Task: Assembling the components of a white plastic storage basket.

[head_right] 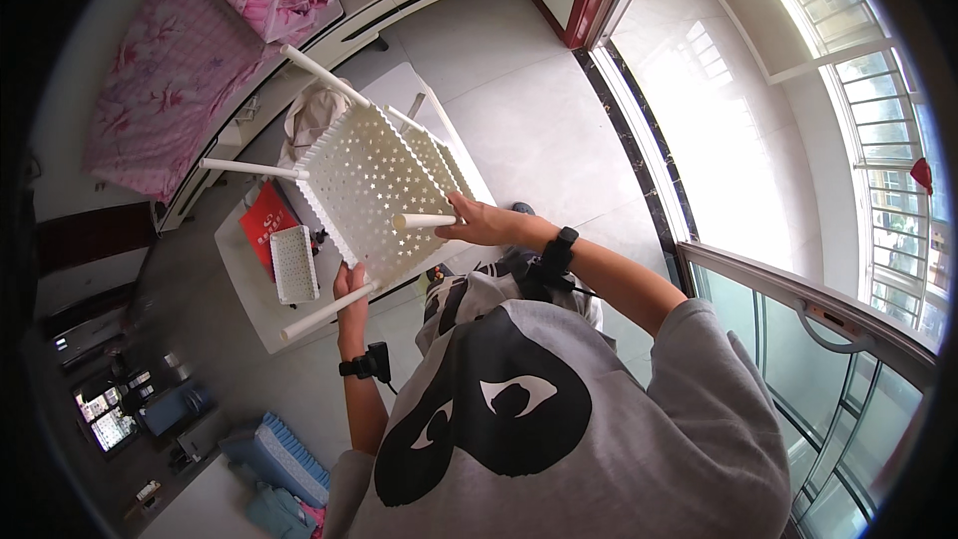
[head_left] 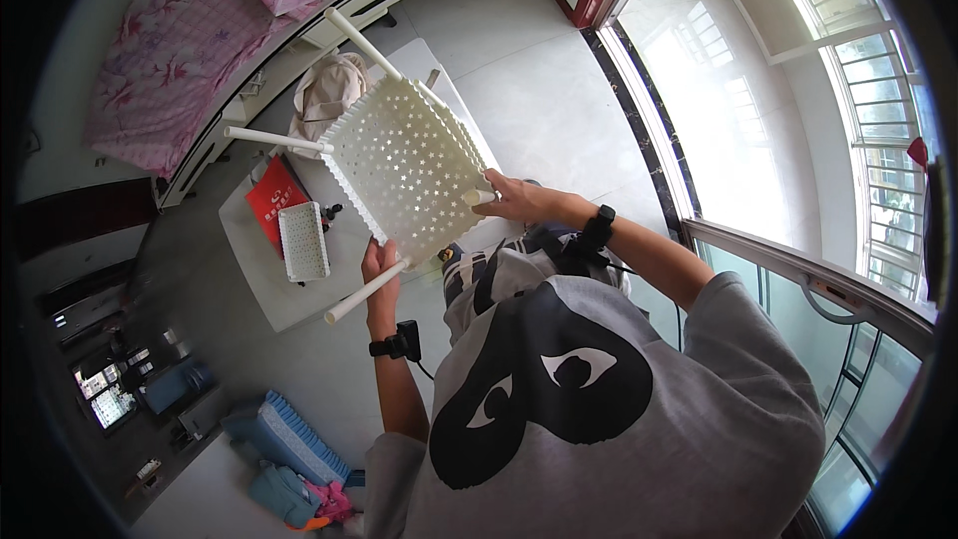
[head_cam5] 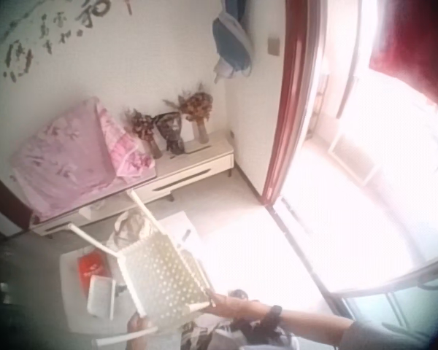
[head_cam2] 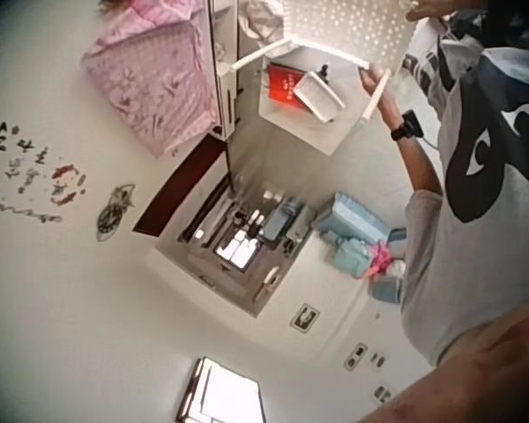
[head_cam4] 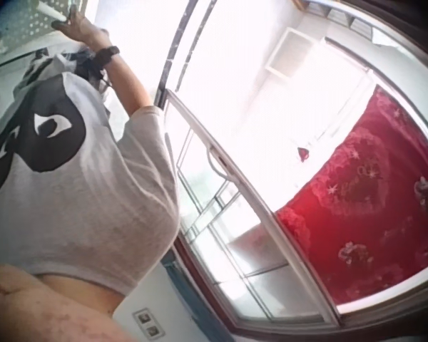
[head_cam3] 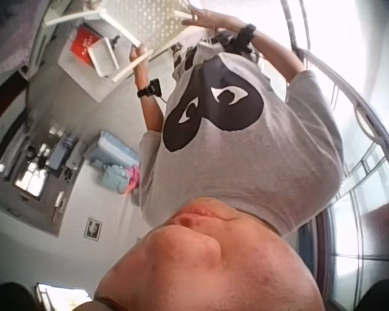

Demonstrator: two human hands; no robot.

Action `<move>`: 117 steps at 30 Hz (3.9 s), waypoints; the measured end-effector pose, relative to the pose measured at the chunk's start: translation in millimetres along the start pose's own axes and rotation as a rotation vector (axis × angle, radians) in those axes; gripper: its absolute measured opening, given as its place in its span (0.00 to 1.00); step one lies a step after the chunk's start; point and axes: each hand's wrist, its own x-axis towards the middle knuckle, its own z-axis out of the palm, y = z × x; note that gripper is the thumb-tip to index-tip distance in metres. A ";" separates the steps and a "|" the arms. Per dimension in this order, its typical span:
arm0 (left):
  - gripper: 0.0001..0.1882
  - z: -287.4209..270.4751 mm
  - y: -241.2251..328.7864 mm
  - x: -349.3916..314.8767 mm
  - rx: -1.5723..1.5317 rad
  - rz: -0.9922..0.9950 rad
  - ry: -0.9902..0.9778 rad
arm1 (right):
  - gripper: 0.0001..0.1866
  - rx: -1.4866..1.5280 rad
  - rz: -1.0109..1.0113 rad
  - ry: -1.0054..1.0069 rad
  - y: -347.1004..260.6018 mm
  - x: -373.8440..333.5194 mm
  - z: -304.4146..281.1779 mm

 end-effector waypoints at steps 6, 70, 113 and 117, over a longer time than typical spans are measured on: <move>0.14 -11.8 -8.1 10.0 0.135 0.040 -0.090 | 0.23 0.032 0.130 0.062 -12.0 -0.8 20.8; 0.29 -9.2 -55.6 44.5 -0.281 -0.061 -0.480 | 0.27 -0.048 0.063 0.296 8.9 0.4 42.5; 0.32 -11.8 -40.2 35.0 -0.436 -0.177 -0.558 | 0.28 0.460 0.114 0.290 29.8 -0.2 56.4; 0.33 -12.4 -41.9 35.0 -0.413 -0.173 -0.562 | 0.36 0.533 0.052 0.384 18.7 0.4 62.3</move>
